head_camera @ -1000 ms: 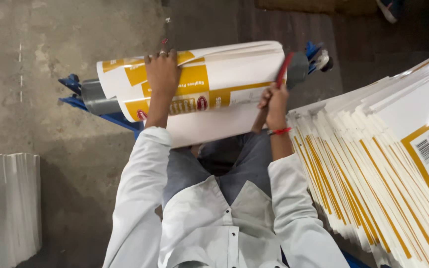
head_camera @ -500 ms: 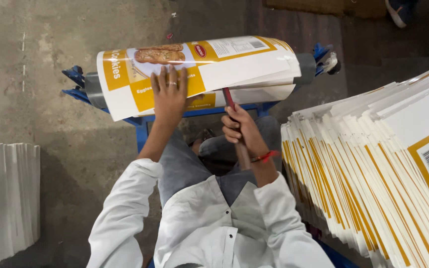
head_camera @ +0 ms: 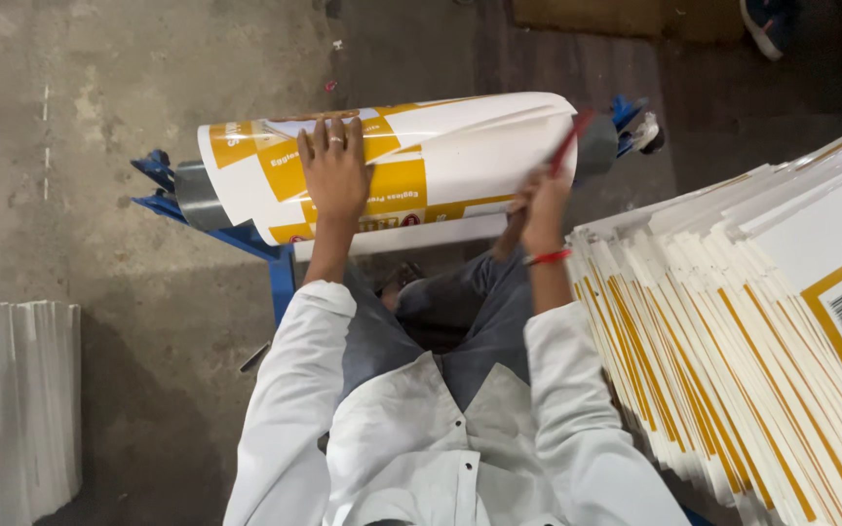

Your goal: The person uses a wooden block to smooth out a roll of printed sheets on a stand and then transfers the sheets to a nearby stack by hand.

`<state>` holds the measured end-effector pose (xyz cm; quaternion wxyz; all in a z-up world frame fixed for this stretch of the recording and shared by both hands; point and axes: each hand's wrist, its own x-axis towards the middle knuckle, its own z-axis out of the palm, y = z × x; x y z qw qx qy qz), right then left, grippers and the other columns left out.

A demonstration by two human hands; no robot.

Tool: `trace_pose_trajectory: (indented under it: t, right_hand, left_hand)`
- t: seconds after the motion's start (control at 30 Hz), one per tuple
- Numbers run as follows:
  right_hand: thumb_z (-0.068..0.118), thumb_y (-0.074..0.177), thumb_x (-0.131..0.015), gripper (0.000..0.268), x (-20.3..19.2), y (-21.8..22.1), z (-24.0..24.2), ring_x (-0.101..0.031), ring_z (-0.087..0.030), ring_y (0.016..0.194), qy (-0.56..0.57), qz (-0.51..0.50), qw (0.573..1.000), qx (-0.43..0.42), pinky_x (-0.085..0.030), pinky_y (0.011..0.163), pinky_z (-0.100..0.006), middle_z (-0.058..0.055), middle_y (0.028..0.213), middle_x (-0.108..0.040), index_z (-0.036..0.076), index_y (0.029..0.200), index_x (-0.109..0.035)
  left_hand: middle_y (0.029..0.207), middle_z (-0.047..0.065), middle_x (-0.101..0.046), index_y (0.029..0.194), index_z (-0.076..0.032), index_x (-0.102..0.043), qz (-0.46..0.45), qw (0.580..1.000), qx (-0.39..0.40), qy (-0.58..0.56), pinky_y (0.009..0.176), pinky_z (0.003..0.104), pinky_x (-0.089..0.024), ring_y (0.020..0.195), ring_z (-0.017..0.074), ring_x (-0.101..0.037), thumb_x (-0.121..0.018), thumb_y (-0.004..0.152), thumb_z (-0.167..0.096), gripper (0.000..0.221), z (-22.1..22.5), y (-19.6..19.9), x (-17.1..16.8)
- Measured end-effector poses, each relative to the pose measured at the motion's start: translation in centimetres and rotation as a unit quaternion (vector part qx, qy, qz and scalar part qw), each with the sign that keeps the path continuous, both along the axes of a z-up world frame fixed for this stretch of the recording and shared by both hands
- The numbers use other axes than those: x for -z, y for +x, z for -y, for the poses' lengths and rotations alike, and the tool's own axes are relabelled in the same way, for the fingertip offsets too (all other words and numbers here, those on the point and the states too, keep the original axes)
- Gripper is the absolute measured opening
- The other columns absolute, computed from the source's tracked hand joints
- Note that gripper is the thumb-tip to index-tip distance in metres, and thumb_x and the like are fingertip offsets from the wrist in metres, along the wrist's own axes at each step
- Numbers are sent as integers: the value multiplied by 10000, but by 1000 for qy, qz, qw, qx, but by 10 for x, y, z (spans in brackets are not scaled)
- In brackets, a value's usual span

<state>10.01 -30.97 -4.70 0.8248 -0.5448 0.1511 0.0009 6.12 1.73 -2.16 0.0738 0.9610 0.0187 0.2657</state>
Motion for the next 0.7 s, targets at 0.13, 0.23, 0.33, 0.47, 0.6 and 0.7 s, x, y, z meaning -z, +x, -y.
trace_pose_trajectory:
  t: [0.13, 0.23, 0.33, 0.47, 0.6, 0.7]
  right_hand:
    - [189, 1001, -478, 307, 30, -89, -124, -510, -126, 426, -48, -23, 992, -112, -442, 351, -301, 7, 640, -523, 280, 1289, -424]
    - [258, 1074, -529, 156, 24, -123, -175, -453, -129, 403, -15, -65, 979, -193, -402, 345, -305, 8, 613, -451, 134, 1118, -446]
    - [285, 1055, -544, 129, 10, -129, -161, -432, -96, 412, -35, -68, 980, -184, -368, 359, -279, 28, 600, -452, 173, 1106, -503]
    - [298, 1100, -537, 225, 9, -145, -127, -420, -122, 453, -175, 57, 952, -244, -350, 399, -320, 2, 631, -462, 110, 1214, -580]
    - [247, 1085, -532, 365, 23, -166, -136, -651, -409, 701, -524, 280, 735, -325, -486, 576, -501, -201, 830, -688, 67, 1391, -619]
    - [99, 910, -560, 487, 38, -173, -166, -658, -439, 803, -527, 352, 678, -372, -505, 732, -538, -229, 992, -697, 41, 1393, -586]
  left_hand:
    - [1483, 203, -556, 1486, -83, -555, 34, 999, 12, 37, 1201, 607, -276, 1396, 409, -472, -756, 866, -256, 674, 3, -28, 15]
    - [1470, 226, -555, 1487, -70, -551, -8, 998, 23, 58, 1191, 610, -299, 1398, 421, -477, -730, 908, -245, 631, -2, -29, 7]
    - [1420, 279, -553, 1437, -9, -561, -57, 997, 49, 26, 1113, 634, -325, 1333, 464, -473, -724, 838, -273, 674, -3, -25, -2]
    - [1091, 164, -721, 1143, -78, -718, -140, 989, 20, 51, 942, 566, -501, 1028, 348, -692, -683, 909, -180, 258, -4, -8, -8]
    - [949, 85, -741, 831, -151, -770, -42, 998, 24, 32, 723, 452, -558, 909, 247, -732, -648, 855, -146, 124, -5, 17, -13]
    - [865, 51, -741, 834, -179, -785, -74, 997, 23, 19, 672, 488, -553, 871, 252, -733, -640, 860, -152, 149, 1, 19, -18]
